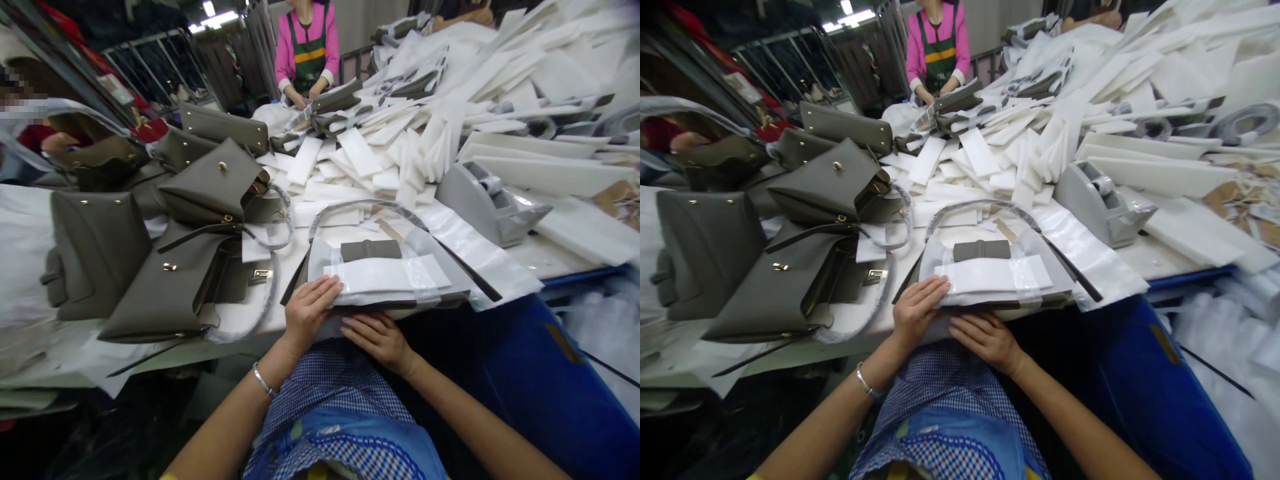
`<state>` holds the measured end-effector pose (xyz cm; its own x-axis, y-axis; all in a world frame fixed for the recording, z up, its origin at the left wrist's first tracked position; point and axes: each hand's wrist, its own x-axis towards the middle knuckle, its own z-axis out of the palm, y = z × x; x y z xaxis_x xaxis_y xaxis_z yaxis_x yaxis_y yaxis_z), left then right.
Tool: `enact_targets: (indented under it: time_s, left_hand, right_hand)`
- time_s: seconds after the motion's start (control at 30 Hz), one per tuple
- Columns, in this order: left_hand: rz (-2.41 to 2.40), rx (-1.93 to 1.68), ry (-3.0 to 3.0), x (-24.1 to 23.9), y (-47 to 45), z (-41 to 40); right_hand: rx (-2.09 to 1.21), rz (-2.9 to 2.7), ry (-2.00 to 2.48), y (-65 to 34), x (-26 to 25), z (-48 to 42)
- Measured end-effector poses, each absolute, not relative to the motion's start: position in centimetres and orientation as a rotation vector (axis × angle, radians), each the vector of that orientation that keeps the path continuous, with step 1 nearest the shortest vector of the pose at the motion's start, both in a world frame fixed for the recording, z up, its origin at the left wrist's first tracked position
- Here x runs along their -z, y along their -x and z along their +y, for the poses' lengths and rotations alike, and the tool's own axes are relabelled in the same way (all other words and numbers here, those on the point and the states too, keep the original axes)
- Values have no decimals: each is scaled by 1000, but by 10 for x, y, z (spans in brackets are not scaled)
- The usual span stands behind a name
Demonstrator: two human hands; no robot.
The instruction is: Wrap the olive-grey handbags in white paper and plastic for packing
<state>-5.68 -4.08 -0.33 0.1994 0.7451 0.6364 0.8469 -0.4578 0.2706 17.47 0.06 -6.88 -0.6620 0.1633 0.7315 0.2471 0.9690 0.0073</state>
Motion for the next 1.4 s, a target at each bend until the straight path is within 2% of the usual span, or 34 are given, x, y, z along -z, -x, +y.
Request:
enact_targets:
  time_s: [0.17, 0.4, 0.77, 1.03, 1.4]
  left_hand:
    - [-1558, 1102, 2291, 4, 54, -40]
    - [-1555, 1079, 2258, 8, 54, -39]
    - [-1516, 1087, 2221, 8, 52, -41]
    - [-1503, 1132, 2199, 6, 52, -42]
    - [-1538, 1207, 2107, 12, 49, -40]
  right_hand:
    - [54, -2226, 292, -161, 72, 9]
    - [-160, -2206, 270, -164, 43, 1]
    - [-63, -2199, 365, -159, 5, -28]
    - [-287, -2126, 380, -155, -28, -20]
    - [-267, -2223, 888, -125, -55, 40]
